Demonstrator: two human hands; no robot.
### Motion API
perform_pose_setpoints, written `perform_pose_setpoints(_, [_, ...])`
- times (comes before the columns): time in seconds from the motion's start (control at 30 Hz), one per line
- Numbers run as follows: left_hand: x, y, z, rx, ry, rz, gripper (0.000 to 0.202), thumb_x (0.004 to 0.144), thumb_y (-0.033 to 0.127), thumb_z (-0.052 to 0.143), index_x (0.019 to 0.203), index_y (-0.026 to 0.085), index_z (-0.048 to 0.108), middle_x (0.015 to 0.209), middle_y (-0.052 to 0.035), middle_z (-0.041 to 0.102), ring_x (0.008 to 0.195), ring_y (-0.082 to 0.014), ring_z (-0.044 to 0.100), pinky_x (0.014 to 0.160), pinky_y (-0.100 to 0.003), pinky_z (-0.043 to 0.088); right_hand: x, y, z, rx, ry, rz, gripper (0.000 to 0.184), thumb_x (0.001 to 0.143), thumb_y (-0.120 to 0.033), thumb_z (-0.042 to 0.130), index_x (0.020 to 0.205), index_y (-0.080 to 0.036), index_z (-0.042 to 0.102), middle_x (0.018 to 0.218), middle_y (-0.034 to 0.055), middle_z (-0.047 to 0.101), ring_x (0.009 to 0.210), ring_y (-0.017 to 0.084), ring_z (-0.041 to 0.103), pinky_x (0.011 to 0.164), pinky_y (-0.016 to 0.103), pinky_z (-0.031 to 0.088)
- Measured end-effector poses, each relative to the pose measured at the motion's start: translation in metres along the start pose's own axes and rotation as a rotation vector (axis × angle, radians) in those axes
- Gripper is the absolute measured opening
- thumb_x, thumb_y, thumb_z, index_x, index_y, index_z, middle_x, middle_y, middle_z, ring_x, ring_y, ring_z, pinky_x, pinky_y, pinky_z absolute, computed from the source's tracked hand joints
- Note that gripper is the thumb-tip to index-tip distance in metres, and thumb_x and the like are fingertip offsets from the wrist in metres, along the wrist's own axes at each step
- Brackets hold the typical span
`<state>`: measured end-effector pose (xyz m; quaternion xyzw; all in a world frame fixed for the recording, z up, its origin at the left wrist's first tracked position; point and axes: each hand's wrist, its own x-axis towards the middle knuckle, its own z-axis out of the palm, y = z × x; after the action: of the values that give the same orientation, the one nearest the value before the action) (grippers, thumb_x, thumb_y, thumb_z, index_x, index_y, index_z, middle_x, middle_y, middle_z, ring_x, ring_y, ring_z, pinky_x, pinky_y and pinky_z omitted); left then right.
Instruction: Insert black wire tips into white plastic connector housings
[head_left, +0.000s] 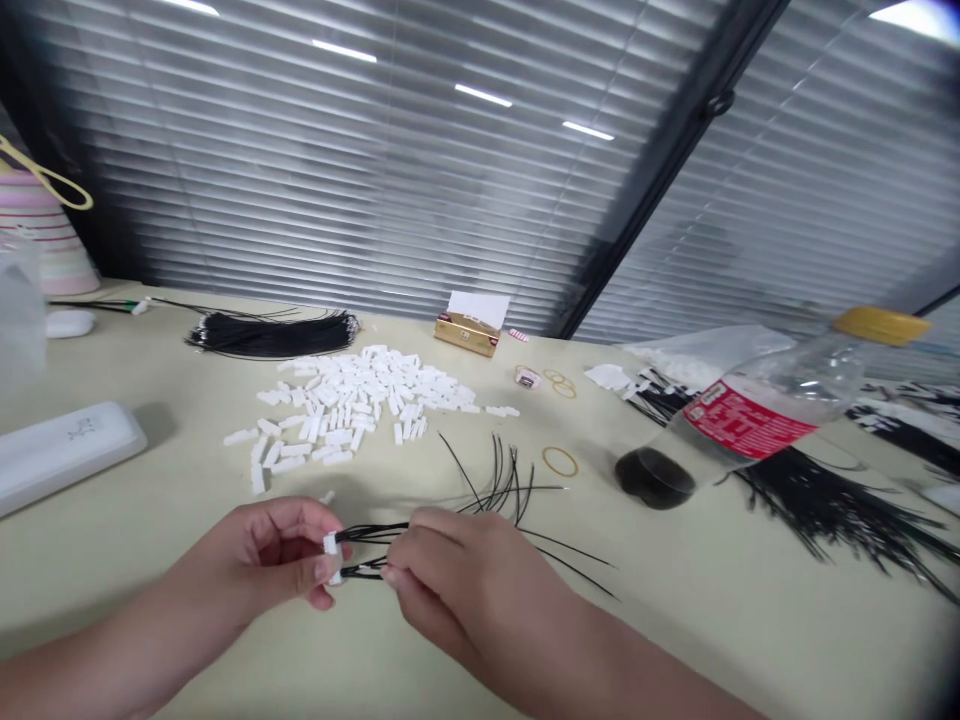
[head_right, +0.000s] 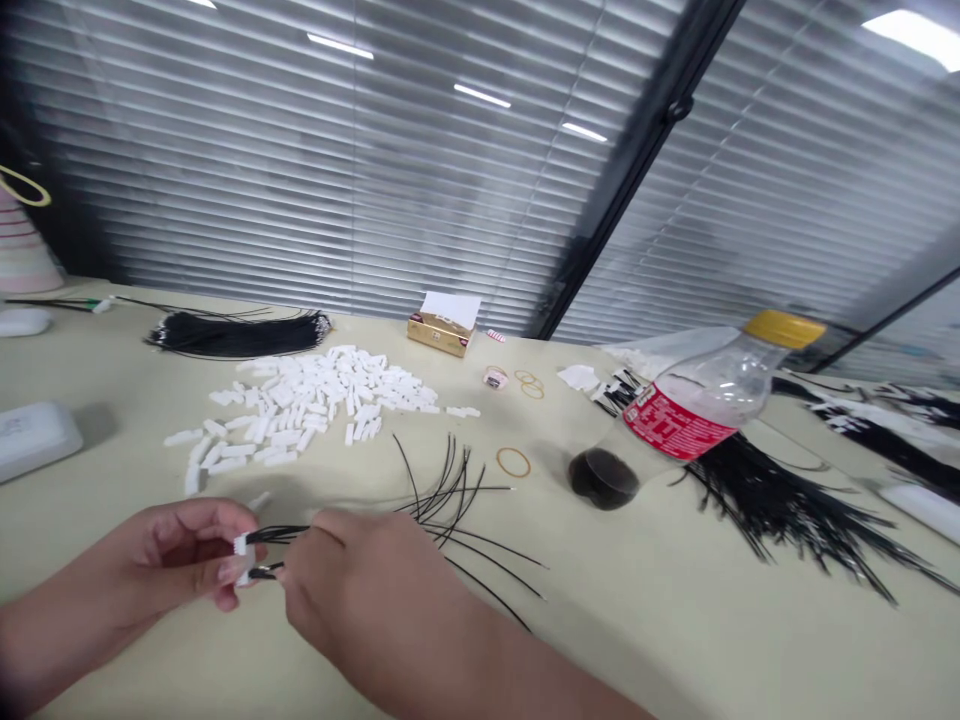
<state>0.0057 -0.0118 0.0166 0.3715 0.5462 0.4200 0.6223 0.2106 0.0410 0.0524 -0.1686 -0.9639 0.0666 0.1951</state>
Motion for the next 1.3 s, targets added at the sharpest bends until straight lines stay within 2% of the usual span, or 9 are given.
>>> perform_pose_setpoints(0.1, [0.000, 0.001, 0.001, 0.043, -0.002, -0.003, 0.019, 0.061, 0.029, 0.079, 0.071, 0.020, 0.065, 0.060, 0.0059, 0.061, 0.056, -0.0087, 0.058, 0.058, -0.018, 0.044, -0.002, -0.002, 0.001, 0.087, -0.053, 0.019, 0.021, 0.085, -0.013, 0.051, 0.065, -0.016, 0.048, 0.060, -0.0035, 0.052, 0.052, 0.006, 0.045, 0.046, 0.021, 0.029])
perform_pose_setpoints(0.23, [0.001, 0.002, 0.002, 0.062, -0.033, 0.003, 0.017, 0.062, 0.028, 0.077, 0.070, 0.019, 0.064, 0.058, 0.0060, 0.060, 0.055, -0.0081, 0.057, 0.059, -0.018, 0.045, -0.003, -0.001, 0.015, 0.001, -0.098, 0.012, 0.019, 0.084, -0.011, 0.051, 0.065, -0.015, 0.049, 0.061, -0.0019, 0.054, 0.051, 0.009, 0.044, 0.044, 0.024, 0.024])
perform_pose_setpoints(0.33, [0.002, 0.002, 0.003, 0.033, -0.037, -0.006, 0.018, 0.061, 0.027, 0.077, 0.067, 0.018, 0.063, 0.057, 0.0055, 0.060, 0.055, -0.0081, 0.056, 0.058, -0.018, 0.046, -0.001, 0.000, 0.020, -0.014, -0.103, 0.032, 0.018, 0.087, -0.014, 0.048, 0.070, -0.015, 0.052, 0.064, -0.0012, 0.056, 0.053, 0.009, 0.047, 0.046, 0.025, 0.025])
perform_pose_setpoints(0.53, [0.003, 0.002, 0.002, 0.044, -0.060, -0.016, 0.016, 0.061, 0.026, 0.078, 0.068, 0.019, 0.065, 0.059, 0.0062, 0.061, 0.055, -0.0073, 0.057, 0.059, -0.016, 0.046, 0.001, -0.001, 0.020, -0.034, -0.104, 0.003, 0.019, 0.085, -0.012, 0.049, 0.067, -0.016, 0.051, 0.063, -0.0014, 0.054, 0.054, 0.010, 0.046, 0.045, 0.026, 0.023])
perform_pose_setpoints(0.8, [0.002, 0.002, 0.002, 0.043, -0.073, -0.003, 0.012, 0.064, 0.027, 0.076, 0.068, 0.021, 0.066, 0.058, 0.0063, 0.060, 0.056, -0.0062, 0.054, 0.058, -0.015, 0.043, 0.004, -0.005, 0.032, -0.096, -0.109, -0.053, 0.013, 0.077, -0.008, 0.058, 0.068, -0.014, 0.052, 0.064, -0.0004, 0.054, 0.056, 0.012, 0.044, 0.041, 0.027, 0.022])
perform_pose_setpoints(1.0, [0.000, 0.002, 0.003, 0.008, -0.059, -0.021, 0.014, 0.062, 0.026, 0.078, 0.069, 0.021, 0.067, 0.061, 0.0065, 0.060, 0.058, -0.0063, 0.053, 0.058, -0.015, 0.043, 0.002, -0.006, 0.041, -0.116, -0.107, -0.060, 0.008, 0.078, -0.008, 0.052, 0.075, -0.015, 0.052, 0.070, 0.0012, 0.055, 0.062, 0.014, 0.049, 0.041, 0.029, 0.022])
perform_pose_setpoints(1.2, [-0.001, 0.001, 0.003, 0.007, -0.092, 0.000, 0.010, 0.067, 0.026, 0.074, 0.070, 0.021, 0.066, 0.062, 0.0064, 0.060, 0.061, -0.0066, 0.053, 0.060, -0.014, 0.043, 0.000, -0.008, 0.045, -0.113, -0.061, -0.024, 0.018, 0.062, -0.007, 0.057, 0.079, -0.015, 0.054, 0.068, 0.0001, 0.054, 0.052, 0.013, 0.042, 0.039, 0.028, 0.021])
perform_pose_setpoints(1.3, [0.000, 0.003, 0.005, -0.002, -0.060, -0.011, 0.015, 0.062, 0.026, 0.077, 0.071, 0.020, 0.066, 0.063, 0.0053, 0.060, 0.061, -0.0082, 0.053, 0.061, -0.016, 0.044, 0.001, -0.006, 0.040, -0.104, -0.016, -0.017, 0.011, 0.071, -0.007, 0.054, 0.077, -0.016, 0.055, 0.067, -0.0006, 0.053, 0.052, 0.012, 0.043, 0.041, 0.028, 0.025])
